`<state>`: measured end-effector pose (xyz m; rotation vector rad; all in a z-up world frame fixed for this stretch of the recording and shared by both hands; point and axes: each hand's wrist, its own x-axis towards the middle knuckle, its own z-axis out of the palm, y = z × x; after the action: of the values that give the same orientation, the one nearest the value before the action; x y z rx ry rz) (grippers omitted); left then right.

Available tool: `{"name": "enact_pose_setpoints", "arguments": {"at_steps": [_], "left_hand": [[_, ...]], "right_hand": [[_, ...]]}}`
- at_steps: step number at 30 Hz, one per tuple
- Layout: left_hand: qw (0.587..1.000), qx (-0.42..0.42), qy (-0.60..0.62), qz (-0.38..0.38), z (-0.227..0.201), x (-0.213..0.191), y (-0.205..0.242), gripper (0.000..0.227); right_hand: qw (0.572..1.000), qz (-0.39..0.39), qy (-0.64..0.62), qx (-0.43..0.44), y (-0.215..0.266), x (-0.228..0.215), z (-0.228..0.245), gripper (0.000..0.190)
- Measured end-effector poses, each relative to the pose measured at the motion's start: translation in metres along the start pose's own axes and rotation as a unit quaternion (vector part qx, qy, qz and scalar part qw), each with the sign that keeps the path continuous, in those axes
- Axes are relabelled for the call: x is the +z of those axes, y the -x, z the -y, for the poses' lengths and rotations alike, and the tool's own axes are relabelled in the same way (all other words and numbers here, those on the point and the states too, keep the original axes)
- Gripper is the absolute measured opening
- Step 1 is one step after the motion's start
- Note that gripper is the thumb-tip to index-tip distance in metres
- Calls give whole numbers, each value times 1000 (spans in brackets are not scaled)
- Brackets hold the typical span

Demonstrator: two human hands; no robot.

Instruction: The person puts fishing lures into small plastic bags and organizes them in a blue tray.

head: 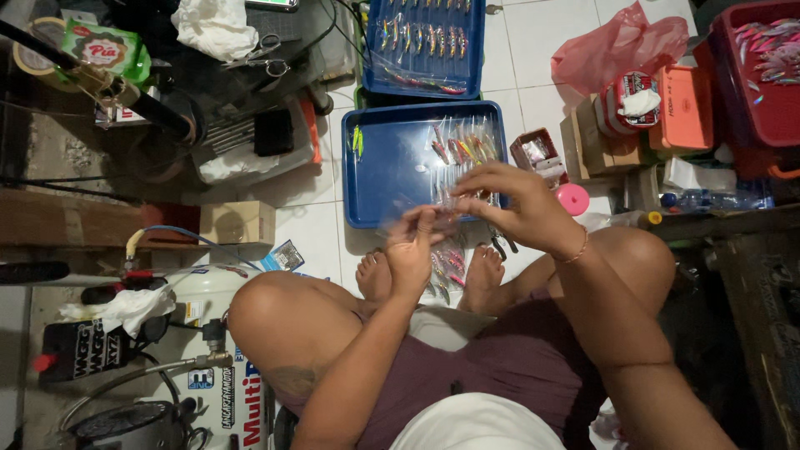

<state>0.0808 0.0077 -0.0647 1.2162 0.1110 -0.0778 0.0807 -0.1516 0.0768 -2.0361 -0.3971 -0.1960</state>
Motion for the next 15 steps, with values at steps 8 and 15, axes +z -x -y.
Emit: {"name": "enact_pose_setpoints", "arguments": {"at_steps": [8,15], "left_hand": [[985,-58,162,2,5,-6,-7,13],[985,-76,152,10,1,-8,-8,16]], "right_hand": [[994,23,-5,102,4,1,-24,30],[992,77,-16,95,-5,-4,-13,36]]}}
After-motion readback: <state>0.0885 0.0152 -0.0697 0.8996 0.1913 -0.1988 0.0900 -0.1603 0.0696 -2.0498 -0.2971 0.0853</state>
